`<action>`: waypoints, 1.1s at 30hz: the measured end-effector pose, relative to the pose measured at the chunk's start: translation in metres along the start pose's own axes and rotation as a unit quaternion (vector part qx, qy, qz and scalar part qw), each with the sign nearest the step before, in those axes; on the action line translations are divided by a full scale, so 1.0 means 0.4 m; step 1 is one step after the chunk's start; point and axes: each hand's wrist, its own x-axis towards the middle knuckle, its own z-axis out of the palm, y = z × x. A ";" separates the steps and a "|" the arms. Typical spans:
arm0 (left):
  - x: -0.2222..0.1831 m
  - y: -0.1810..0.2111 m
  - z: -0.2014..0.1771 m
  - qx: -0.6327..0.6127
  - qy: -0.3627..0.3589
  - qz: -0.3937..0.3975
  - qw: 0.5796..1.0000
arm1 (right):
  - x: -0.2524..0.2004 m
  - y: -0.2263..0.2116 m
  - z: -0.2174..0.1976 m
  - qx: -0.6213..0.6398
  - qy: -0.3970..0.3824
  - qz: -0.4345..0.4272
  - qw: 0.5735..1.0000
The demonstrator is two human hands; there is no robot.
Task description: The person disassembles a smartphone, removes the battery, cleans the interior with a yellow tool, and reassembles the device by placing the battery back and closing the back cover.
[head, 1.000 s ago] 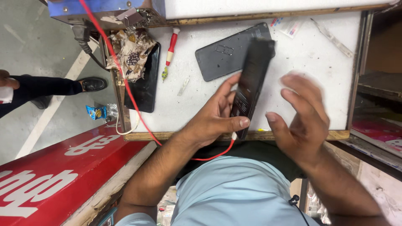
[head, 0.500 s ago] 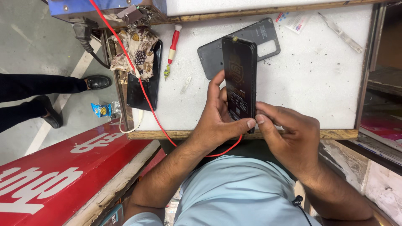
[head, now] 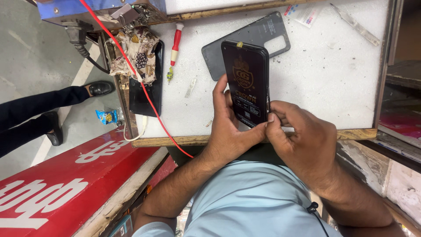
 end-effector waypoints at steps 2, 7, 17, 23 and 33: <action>0.002 0.001 0.004 -0.012 0.007 0.001 1.000 | -0.001 0.000 0.001 -0.008 -0.007 0.014 1.000; 0.006 0.002 0.012 -0.030 0.009 0.012 0.999 | -0.004 0.005 -0.004 -0.011 0.006 -0.002 1.000; 0.002 0.001 0.000 -0.087 -0.023 -0.003 0.996 | 0.011 -0.005 -0.045 0.034 -0.016 -0.007 0.999; -0.003 0.004 -0.017 -0.065 -0.058 -0.011 0.996 | 0.023 0.029 -0.066 0.087 -0.087 0.014 0.992; -0.005 0.010 -0.003 -0.069 -0.074 -0.028 0.994 | 0.031 0.083 -0.048 0.275 -0.156 0.181 0.931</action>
